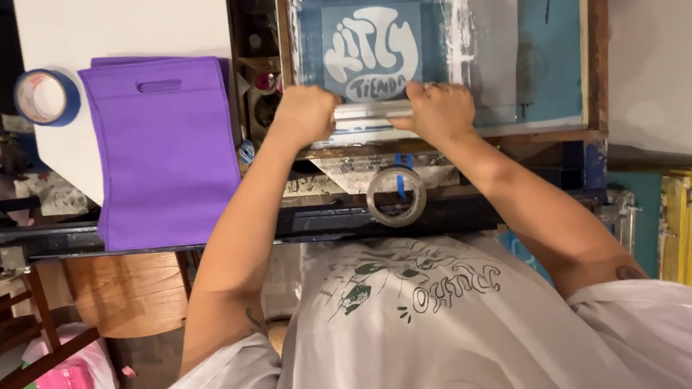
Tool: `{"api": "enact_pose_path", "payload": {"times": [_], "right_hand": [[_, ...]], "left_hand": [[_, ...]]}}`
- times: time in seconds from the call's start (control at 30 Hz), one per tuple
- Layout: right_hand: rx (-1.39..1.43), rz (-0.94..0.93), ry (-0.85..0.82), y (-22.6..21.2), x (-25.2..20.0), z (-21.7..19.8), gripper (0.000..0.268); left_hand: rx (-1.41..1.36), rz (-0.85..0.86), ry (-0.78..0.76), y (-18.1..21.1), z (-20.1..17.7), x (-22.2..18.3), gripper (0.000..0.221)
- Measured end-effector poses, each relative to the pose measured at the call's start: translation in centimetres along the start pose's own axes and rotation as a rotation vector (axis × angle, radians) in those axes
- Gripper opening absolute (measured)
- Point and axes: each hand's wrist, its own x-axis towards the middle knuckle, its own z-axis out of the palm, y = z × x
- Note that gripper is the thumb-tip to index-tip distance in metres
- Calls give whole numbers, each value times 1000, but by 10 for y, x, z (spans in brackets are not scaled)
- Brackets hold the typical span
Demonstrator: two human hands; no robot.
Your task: The person is manually screen printing white logos onto purple tote bags using a screen press and a squeegee.
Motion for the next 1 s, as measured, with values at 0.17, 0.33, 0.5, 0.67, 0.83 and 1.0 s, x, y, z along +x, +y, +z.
{"api": "enact_pose_path", "payload": {"times": [0.17, 0.33, 0.5, 0.67, 0.83, 1.0], "right_hand": [[-28, 7, -26, 4, 12, -4, 68], [-28, 42, -76, 7, 15, 2, 68], [103, 143, -397, 35, 48, 4, 68], [-99, 112, -186, 97, 116, 50, 69], [-208, 132, -162, 125, 167, 78, 74], [-170, 35, 247, 114, 137, 113, 60]], "left_hand": [[-31, -5, 35, 3, -22, 11, 8], [-9, 2, -35, -4, -18, 21, 11], [-122, 3, -101, -6, -78, 38, 13], [56, -56, -26, -34, -126, 107, 16], [78, -105, -36, -71, -119, 168, 8], [129, -52, 288, -63, -64, 153, 12]]}}
